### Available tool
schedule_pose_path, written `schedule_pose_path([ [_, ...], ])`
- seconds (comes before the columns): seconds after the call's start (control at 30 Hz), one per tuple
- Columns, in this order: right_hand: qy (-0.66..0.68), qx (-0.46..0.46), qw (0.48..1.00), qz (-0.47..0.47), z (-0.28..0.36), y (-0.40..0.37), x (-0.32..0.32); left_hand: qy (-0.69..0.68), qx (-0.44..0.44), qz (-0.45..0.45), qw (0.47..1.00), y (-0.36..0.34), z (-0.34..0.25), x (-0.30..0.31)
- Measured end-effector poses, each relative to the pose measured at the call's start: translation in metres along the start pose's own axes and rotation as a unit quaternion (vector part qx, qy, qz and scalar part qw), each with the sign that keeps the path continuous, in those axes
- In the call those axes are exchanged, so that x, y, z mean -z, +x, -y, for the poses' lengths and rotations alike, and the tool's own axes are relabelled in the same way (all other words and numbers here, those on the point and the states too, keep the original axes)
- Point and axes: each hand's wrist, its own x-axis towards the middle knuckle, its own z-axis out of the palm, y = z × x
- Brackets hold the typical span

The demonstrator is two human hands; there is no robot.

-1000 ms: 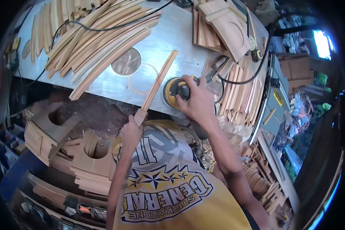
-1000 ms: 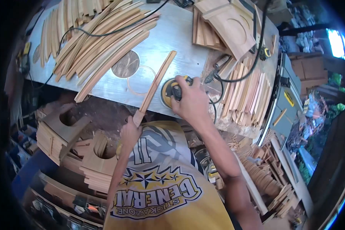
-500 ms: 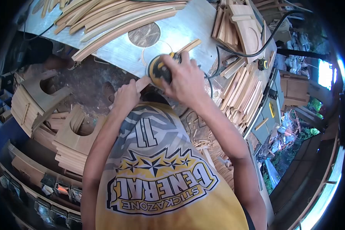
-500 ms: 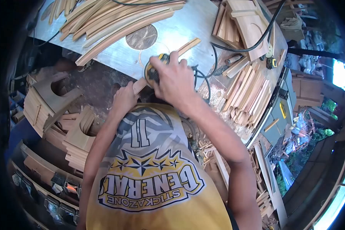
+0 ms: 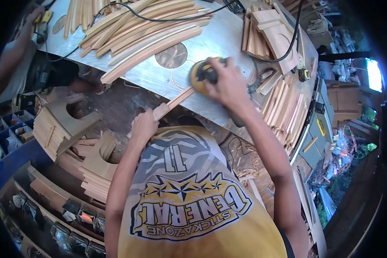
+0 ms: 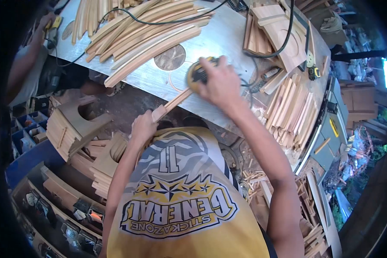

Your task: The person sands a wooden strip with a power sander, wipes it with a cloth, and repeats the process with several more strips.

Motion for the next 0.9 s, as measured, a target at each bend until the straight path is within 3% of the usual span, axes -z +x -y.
schedule_pose_path([
  [0.1, 0.006, -0.074, 0.997, -0.013, -0.04, 0.013, 0.009, 0.09, 0.038, -0.066, 0.993, -0.017, 0.029, 0.021],
  [0.27, 0.01, -0.079, 0.997, -0.02, -0.056, 0.017, 0.008, 0.162, 0.033, -0.156, 0.974, -0.059, 0.109, 0.079],
  [0.43, 0.018, -0.081, 0.997, -0.011, -0.048, 0.03, 0.003, 0.157, 0.026, -0.239, 0.958, -0.089, 0.101, 0.14],
  [0.5, 0.024, 0.021, 0.996, -0.082, -0.045, 0.031, 0.004, 0.175, 0.03, -0.233, 0.956, -0.086, 0.092, 0.152],
  [0.53, 0.025, 0.021, 0.996, -0.083, -0.039, 0.032, 0.009, 0.189, 0.027, -0.23, 0.954, -0.078, 0.089, 0.156],
  [0.6, 0.127, 0.174, 0.962, -0.169, -0.006, 0.032, 0.026, 0.186, -0.001, -0.236, 0.954, -0.07, 0.087, 0.16],
  [0.63, 0.128, 0.174, 0.962, -0.169, 0.009, 0.034, 0.025, 0.188, -0.022, -0.239, 0.952, -0.072, 0.071, 0.17],
  [0.7, 0.06, 0.333, 0.92, -0.197, 0.033, 0.043, 0.026, 0.185, -0.043, -0.233, 0.954, -0.071, 0.054, 0.18],
  [0.73, 0.065, 0.332, 0.92, -0.197, 0.032, 0.05, 0.017, 0.189, -0.04, -0.231, 0.954, -0.078, 0.049, 0.184],
  [0.8, 0.116, 0.3, 0.94, 0.112, 0.019, 0.075, -0.017, 0.145, -0.081, -0.226, 0.96, -0.08, 0.036, 0.199],
  [0.83, 0.107, 0.328, 0.937, 0.047, 0.011, 0.081, -0.031, 0.12, -0.088, -0.24, 0.959, -0.08, 0.044, 0.202],
  [0.87, 0.098, 0.354, 0.93, -0.013, 0.003, 0.086, -0.039, 0.114, -0.153, -0.292, 0.937, -0.073, 0.076, 0.2],
  [0.9, 0.133, 0.321, 0.937, 0.018, -0.003, 0.085, -0.04, -0.023, -0.089, -0.316, 0.944, -0.063, 0.104, 0.198],
])
